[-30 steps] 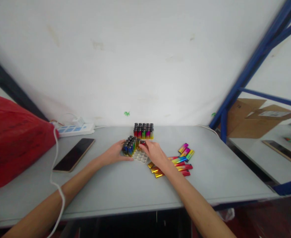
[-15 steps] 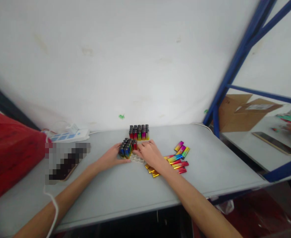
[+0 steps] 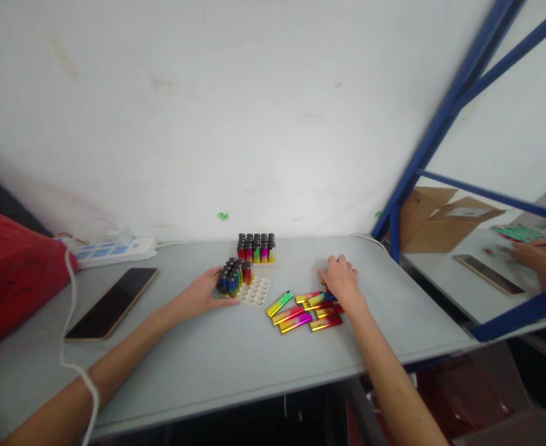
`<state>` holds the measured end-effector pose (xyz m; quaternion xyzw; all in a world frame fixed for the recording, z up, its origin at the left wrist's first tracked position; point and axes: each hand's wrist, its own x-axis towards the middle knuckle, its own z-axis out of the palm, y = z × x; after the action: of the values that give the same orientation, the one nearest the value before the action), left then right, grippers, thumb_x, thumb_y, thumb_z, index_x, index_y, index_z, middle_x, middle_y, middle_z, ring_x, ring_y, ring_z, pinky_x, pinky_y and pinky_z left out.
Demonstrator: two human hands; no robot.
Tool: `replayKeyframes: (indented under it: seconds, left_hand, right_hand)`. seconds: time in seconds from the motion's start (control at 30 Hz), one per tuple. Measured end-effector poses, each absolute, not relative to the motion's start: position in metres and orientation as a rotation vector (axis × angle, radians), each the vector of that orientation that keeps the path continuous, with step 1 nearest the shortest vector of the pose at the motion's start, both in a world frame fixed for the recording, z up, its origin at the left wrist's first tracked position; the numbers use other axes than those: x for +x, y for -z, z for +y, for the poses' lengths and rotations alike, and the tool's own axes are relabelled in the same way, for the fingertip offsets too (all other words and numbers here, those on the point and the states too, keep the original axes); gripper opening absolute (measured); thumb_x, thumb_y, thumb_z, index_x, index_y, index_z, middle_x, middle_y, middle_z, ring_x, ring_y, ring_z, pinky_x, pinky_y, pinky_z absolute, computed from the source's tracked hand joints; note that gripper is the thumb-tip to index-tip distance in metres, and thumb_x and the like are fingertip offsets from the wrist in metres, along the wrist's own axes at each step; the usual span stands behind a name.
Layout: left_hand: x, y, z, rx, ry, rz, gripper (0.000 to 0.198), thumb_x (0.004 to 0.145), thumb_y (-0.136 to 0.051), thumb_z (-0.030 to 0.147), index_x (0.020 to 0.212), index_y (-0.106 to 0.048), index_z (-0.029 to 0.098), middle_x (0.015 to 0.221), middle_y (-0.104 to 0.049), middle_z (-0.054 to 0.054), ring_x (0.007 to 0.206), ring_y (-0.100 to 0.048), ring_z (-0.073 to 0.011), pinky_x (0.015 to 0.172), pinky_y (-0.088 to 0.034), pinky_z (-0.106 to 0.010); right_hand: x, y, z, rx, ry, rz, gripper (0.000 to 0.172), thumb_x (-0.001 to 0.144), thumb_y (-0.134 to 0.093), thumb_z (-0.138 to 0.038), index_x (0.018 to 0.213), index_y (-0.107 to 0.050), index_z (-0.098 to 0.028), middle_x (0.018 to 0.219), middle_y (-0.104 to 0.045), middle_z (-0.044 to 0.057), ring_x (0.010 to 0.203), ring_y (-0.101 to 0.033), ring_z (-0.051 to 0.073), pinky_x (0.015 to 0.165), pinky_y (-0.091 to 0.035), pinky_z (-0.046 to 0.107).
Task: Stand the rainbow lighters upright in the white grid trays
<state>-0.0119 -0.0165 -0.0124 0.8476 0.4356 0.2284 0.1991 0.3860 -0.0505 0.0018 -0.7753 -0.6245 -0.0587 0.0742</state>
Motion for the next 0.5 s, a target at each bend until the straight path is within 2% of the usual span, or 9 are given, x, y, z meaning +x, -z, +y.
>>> replayKeyframes:
  seconds: [0.07,0.13,0.2,0.27,0.37,0.43,0.5]
  left_hand:
    - [-0.012,0.013,-0.016,2.378,-0.64,1.215,0.069,0.072,-0.083,0.071,0.118,-0.075,0.02,0.124,-0.073,-0.017,0.118,-0.067,-0.0416,0.109,-0.054,-0.052]
    - [-0.012,0.014,-0.016,2.386,-0.633,1.233,0.07,0.071,-0.084,0.072,0.116,-0.075,0.019,0.122,-0.073,-0.017,0.116,-0.068,-0.042,0.108,-0.055,-0.052]
    - [-0.013,0.014,-0.015,2.4,-0.618,1.245,0.069,0.071,-0.085,0.073,0.114,-0.075,0.02,0.12,-0.074,-0.017,0.115,-0.068,-0.0415,0.107,-0.055,-0.05]
    - [-0.013,0.015,-0.015,2.406,-0.607,1.246,0.07,0.07,-0.085,0.073,0.115,-0.074,0.021,0.121,-0.074,-0.016,0.118,-0.068,-0.041,0.108,-0.055,-0.048]
    - [-0.013,0.014,-0.016,2.409,-0.589,1.239,0.071,0.074,-0.083,0.073,0.118,-0.073,0.019,0.124,-0.073,-0.016,0.121,-0.067,-0.04,0.11,-0.053,-0.048]
    - [-0.013,0.013,-0.017,2.413,-0.573,1.239,0.07,0.075,-0.082,0.073,0.119,-0.073,0.019,0.124,-0.072,-0.017,0.12,-0.066,-0.0395,0.11,-0.053,-0.049]
    - [-0.012,0.012,-0.017,2.408,-0.564,1.236,0.07,0.076,-0.082,0.072,0.12,-0.072,0.019,0.124,-0.071,-0.017,0.119,-0.066,-0.0394,0.109,-0.054,-0.05]
  right_hand:
    - [0.387,0.003,-0.041,-2.216,0.082,-1.898,0.03,0.101,-0.062,-0.022,0.129,-0.069,-0.012,0.126,-0.066,0.023,0.104,-0.072,0.03,0.092,-0.053,0.04]
    - [0.384,0.006,-0.03,-2.053,-0.02,-1.939,0.034,0.096,-0.061,-0.01,0.129,-0.069,-0.012,0.125,-0.068,0.021,0.1,-0.072,0.024,0.094,-0.054,0.036]
    - [0.378,0.006,-0.018,-1.875,-0.146,-1.96,0.04,0.09,-0.066,-0.007,0.13,-0.069,-0.014,0.118,-0.073,0.016,0.096,-0.072,0.022,0.094,-0.055,0.036]
    - [0.367,0.003,-0.008,-1.695,-0.299,-1.934,0.042,0.085,-0.071,-0.011,0.127,-0.07,-0.016,0.109,-0.078,0.011,0.094,-0.072,0.022,0.094,-0.056,0.038]
    - [0.345,-0.008,0.001,-1.419,-0.606,-1.822,0.031,0.083,-0.076,-0.024,0.114,-0.073,-0.019,0.105,-0.079,0.01,0.095,-0.072,0.024,0.09,-0.058,0.04]
    - [0.327,-0.018,0.002,-1.232,-0.839,-1.692,0.031,0.084,-0.078,-0.036,0.11,-0.072,-0.021,0.105,-0.077,0.008,0.09,-0.071,0.021,0.081,-0.059,0.036]
    - [0.309,-0.025,0.0,-1.092,-1.029,-1.523,0.041,0.082,-0.08,-0.048,0.112,-0.065,-0.024,0.103,-0.074,0.004,0.083,-0.069,0.018,0.066,-0.056,0.029]
